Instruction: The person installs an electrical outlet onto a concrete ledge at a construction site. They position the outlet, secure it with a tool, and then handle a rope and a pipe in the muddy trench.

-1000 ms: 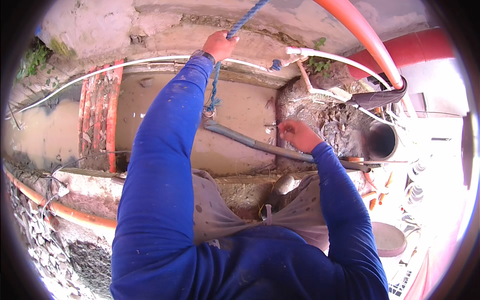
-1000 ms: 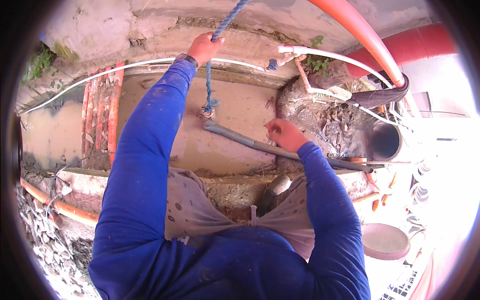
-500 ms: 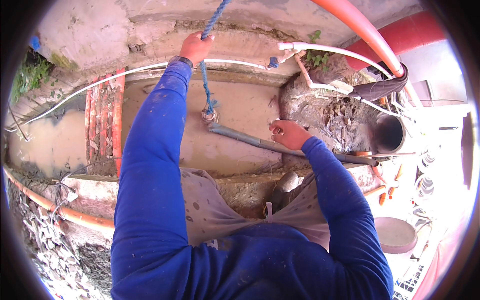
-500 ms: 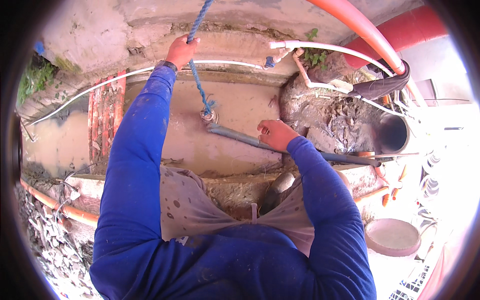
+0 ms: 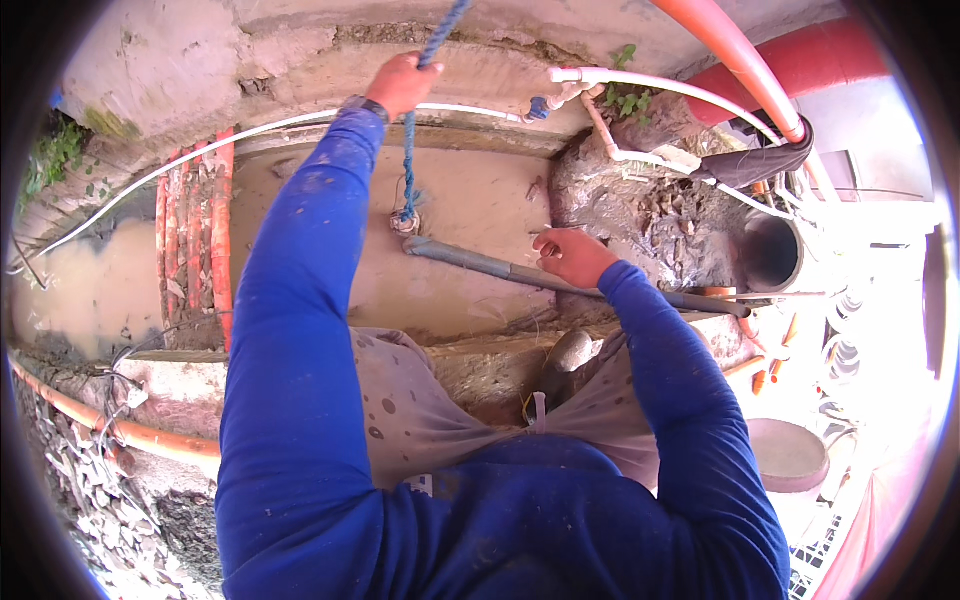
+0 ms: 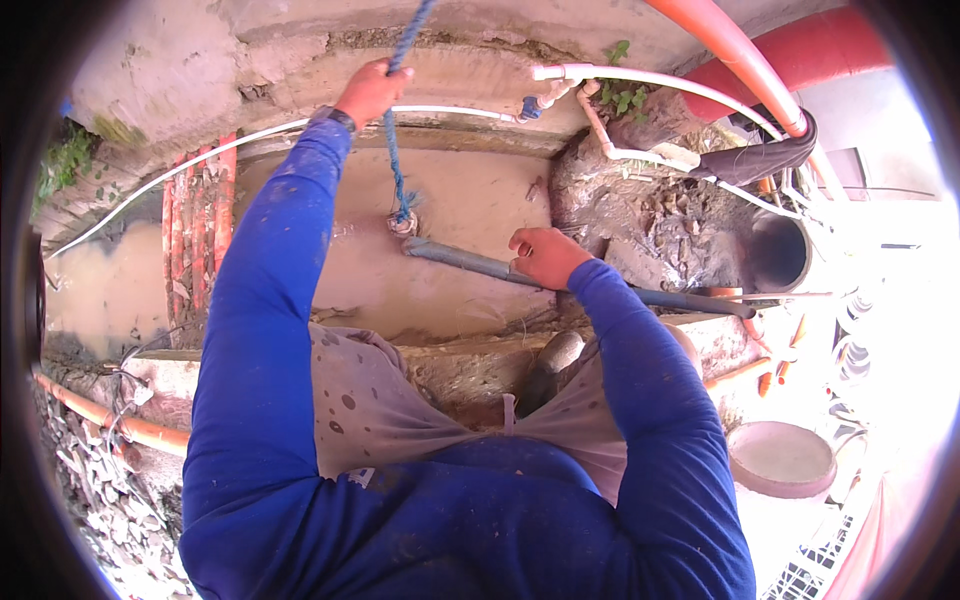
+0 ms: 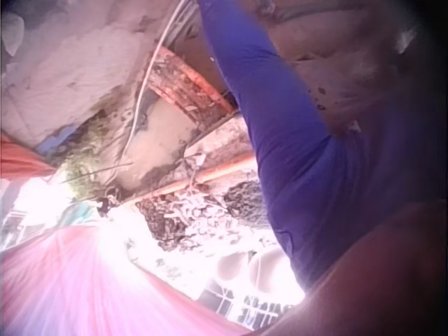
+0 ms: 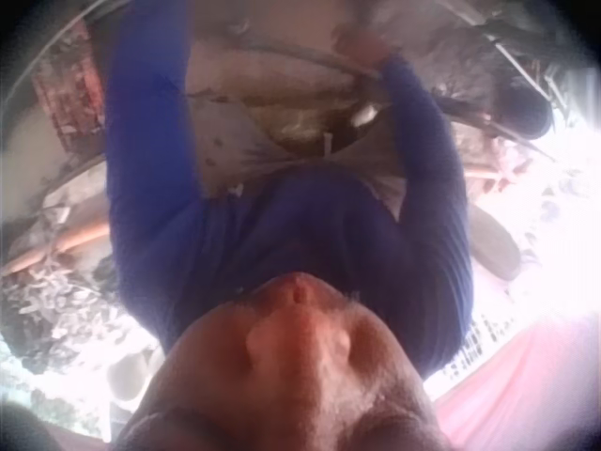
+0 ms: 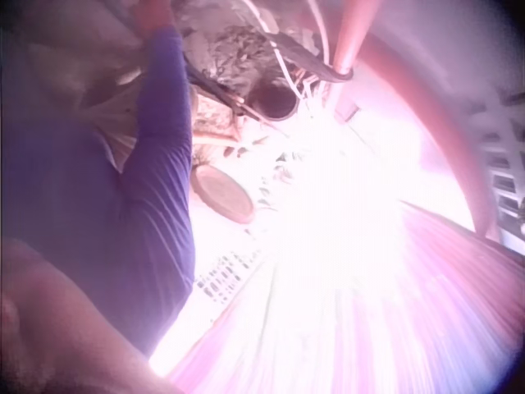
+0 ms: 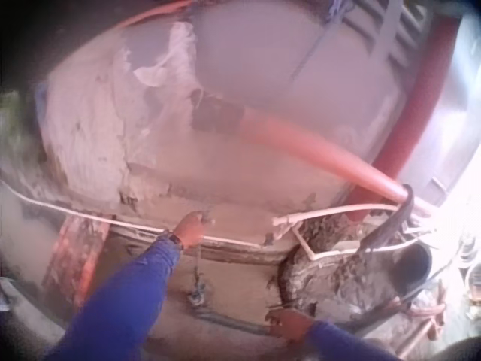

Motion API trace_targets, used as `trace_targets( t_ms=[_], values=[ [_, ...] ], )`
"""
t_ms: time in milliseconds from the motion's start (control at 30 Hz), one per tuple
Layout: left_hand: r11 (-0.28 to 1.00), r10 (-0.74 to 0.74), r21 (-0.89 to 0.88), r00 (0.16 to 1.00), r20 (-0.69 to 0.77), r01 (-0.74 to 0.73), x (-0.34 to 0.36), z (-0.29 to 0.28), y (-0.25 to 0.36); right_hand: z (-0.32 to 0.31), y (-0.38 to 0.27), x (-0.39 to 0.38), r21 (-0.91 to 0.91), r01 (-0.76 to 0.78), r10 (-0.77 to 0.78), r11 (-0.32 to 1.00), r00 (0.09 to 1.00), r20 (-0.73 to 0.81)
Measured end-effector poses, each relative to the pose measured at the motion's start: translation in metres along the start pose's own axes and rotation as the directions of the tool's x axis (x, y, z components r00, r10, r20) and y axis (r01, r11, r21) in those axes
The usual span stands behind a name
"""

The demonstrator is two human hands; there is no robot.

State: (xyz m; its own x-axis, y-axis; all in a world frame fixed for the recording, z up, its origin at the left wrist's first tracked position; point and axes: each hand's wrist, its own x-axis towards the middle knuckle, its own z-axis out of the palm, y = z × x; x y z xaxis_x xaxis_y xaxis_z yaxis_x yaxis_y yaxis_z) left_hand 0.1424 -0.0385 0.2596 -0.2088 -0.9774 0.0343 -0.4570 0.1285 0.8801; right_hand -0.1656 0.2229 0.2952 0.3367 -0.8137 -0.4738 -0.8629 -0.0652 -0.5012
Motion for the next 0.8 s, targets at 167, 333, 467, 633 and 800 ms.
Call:
trace_targets(
  t_ms=[167, 333, 467, 633, 800],
  values=[
    [1.000, 0.018, -0.011, 1.000, -0.014, -0.018, 0.015, 0.032, 0.002, 0.004, 0.005, -0.005, 0.018, -0.035, 0.036, 0.999, 0.998, -0.046],
    [0.996, 0.050, 0.074, 0.999, -0.005, -0.049, 0.027, 0.031, -0.006, 0.012, 0.028, -0.018, 0.040, -0.090, 0.092, 0.995, 0.995, -0.042],
    [0.995, 0.026, 0.100, 1.000, 0.011, -0.027, 0.022, 0.030, 0.003, 0.016, 0.032, -0.024, 0.041, -0.136, 0.137, 0.990, 0.990, -0.020],
    [0.978, 0.162, 0.150, 0.979, -0.124, -0.143, 0.024, 0.030, -0.009, 0.021, 0.028, -0.016, 0.013, -0.103, 0.103, 0.995, 0.994, -0.032],
    [0.987, 0.143, 0.085, 0.983, -0.112, -0.134, 0.029, 0.033, -0.014, 0.022, 0.025, -0.019, 0.018, -0.125, 0.125, 0.992, 0.992, -0.009]
  ],
)
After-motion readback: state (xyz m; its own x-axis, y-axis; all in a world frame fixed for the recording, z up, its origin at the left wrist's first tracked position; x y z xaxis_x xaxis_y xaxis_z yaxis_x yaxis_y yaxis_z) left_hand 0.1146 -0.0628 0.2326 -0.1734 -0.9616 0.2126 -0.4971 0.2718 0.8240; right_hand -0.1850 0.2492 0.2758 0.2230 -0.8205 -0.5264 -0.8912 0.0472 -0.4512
